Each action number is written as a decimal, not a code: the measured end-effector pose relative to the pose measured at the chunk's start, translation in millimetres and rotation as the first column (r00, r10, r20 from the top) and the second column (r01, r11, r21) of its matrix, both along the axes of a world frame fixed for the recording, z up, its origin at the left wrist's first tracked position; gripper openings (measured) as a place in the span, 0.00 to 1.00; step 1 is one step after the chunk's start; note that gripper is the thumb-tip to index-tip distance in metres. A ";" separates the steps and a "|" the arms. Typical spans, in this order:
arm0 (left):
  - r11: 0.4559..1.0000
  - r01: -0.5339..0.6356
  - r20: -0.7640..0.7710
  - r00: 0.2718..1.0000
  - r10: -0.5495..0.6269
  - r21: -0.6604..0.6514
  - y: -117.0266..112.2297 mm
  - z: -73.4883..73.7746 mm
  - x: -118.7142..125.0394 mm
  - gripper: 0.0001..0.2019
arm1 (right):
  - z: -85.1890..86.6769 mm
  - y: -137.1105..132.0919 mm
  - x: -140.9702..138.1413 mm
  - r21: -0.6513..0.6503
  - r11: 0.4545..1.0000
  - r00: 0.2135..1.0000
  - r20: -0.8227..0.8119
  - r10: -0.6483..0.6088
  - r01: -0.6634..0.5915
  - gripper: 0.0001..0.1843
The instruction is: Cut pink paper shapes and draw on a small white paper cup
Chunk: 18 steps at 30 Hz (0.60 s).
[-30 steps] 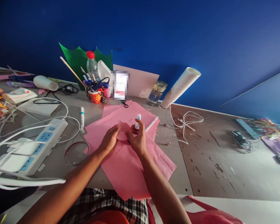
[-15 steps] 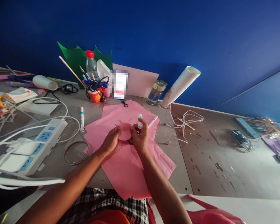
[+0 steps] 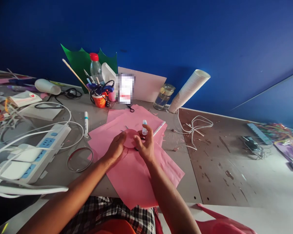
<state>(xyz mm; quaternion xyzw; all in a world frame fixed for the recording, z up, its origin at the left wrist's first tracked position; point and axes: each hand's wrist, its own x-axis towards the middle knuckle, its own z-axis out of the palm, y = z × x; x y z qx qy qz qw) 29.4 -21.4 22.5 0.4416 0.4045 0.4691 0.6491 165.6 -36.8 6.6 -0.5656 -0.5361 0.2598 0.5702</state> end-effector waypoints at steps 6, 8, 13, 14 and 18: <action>0.996 -0.007 -0.093 0.996 0.015 0.089 0.6 4.1 0.1 0.22 | -9.5 3.2 -4.2 -0.003 0.998 0.985 0.155 -0.069 0.071 0.25; 0.994 -0.001 -0.133 0.991 0.015 0.108 0.7 2.1 -0.1 0.21 | -9.7 4.5 -4.9 -0.014 0.996 0.983 0.158 -0.089 0.093 0.25; 0.996 -0.037 -0.186 0.981 0.052 0.080 1.3 -4.1 0.1 0.22 | -3.2 3.3 -3.0 -0.049 0.993 0.991 0.084 -0.106 0.110 0.17; 0.997 -0.043 -0.168 0.984 0.054 0.069 1.1 -4.4 0.4 0.22 | -1.6 2.7 -2.2 -0.042 0.993 0.993 0.051 -0.108 0.110 0.16; 0.997 -0.069 -0.063 0.995 0.071 0.030 0.3 -2.1 1.8 0.23 | 0.7 2.2 0.1 0.002 0.999 0.997 -0.064 -0.042 0.042 0.23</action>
